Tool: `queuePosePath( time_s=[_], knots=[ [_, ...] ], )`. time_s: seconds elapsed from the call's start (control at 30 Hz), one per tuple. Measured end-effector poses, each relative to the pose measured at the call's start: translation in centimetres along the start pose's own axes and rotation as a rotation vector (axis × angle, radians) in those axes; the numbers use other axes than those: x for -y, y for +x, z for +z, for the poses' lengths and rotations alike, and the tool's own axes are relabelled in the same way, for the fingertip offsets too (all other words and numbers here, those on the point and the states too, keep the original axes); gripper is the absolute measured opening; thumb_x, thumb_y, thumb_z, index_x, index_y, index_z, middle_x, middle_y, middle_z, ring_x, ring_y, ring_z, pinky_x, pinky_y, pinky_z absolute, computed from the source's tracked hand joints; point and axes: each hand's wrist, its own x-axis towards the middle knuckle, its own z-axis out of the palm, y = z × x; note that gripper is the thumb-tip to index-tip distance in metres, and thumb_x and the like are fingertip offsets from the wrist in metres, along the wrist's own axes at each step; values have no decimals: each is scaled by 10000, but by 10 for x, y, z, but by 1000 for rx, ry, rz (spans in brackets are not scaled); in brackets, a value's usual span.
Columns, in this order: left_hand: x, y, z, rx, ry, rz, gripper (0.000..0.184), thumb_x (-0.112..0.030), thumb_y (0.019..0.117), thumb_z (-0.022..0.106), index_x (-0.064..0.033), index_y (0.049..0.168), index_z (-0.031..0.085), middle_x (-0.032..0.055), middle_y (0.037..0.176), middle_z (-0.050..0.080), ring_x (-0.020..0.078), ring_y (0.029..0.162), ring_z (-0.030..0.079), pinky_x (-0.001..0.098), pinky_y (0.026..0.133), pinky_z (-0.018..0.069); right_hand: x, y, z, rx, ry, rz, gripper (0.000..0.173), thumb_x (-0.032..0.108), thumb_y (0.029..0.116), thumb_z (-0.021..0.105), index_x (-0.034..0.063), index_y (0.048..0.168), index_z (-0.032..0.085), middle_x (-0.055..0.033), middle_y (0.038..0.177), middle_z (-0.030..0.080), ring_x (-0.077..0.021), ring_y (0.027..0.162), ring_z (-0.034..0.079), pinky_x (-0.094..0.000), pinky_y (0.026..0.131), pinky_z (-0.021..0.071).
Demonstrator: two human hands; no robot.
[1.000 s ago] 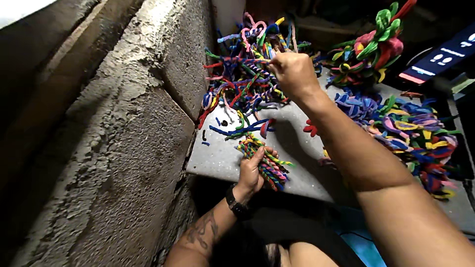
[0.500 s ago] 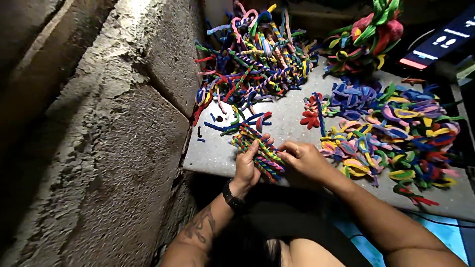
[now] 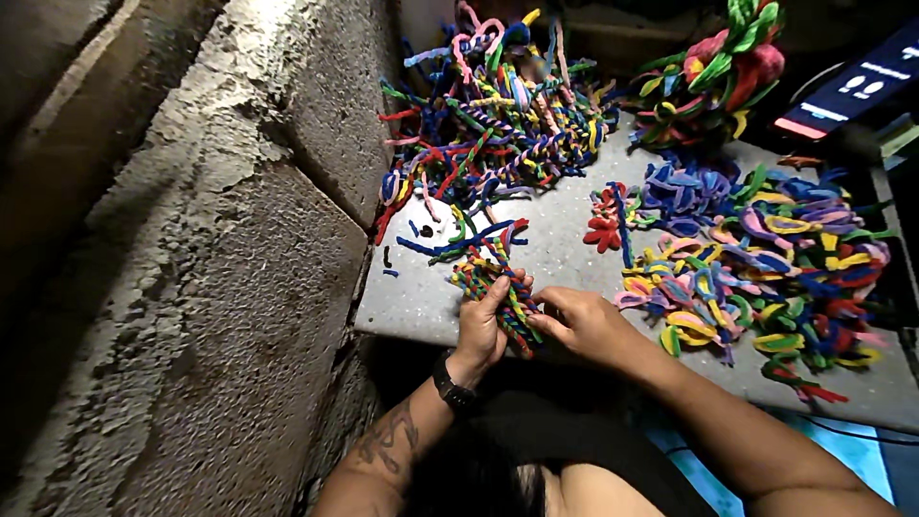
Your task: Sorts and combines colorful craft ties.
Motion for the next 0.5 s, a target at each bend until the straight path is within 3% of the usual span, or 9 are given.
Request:
queuePosePath(
  time_s=[0.07,0.17,0.23,0.3,0.4,0.5],
  knots=[
    [0,0,0,0,-5,12,175,-38,1028,526,-3,1136,659,154,1012,755,225,899,751,375,846,617,1,1,0,-2,17,-5,331,299,1046,535,23,1128,698,-117,843,695,-235,726,674,-440,696,571],
    [1,-1,-1,-1,4,22,179,-45,1028,530,9,1127,669,158,1010,754,224,895,749,372,844,617,5,2,-5,41,33,46,471,454,1066,463,47,1160,683,-96,846,685,-224,745,664,-447,699,553],
    [2,0,-1,-1,16,36,178,-49,1024,542,11,1132,670,158,1010,752,220,902,746,366,843,615,8,3,-7,31,-14,46,541,531,1026,515,37,1171,684,-108,858,694,-251,739,670,-478,686,558],
    [3,-1,-1,-4,26,48,177,-47,1022,548,12,1148,658,155,1019,750,217,916,742,367,858,610,8,4,-5,1,-71,2,436,420,1006,594,19,1151,690,-129,854,699,-281,721,679,-494,667,568],
    [3,-2,-1,14,27,49,167,-30,996,586,6,1138,665,149,1017,754,212,917,746,365,859,613,8,6,-6,23,-104,-23,286,228,1020,549,10,1143,687,-155,875,708,-305,756,699,-507,695,575],
    [3,-2,-7,120,27,45,236,12,922,653,-8,1158,646,140,1026,752,207,943,740,357,862,606,9,8,-9,73,-107,-74,238,182,1020,552,1,1084,692,-163,857,708,-318,773,715,-513,708,586]
  ],
)
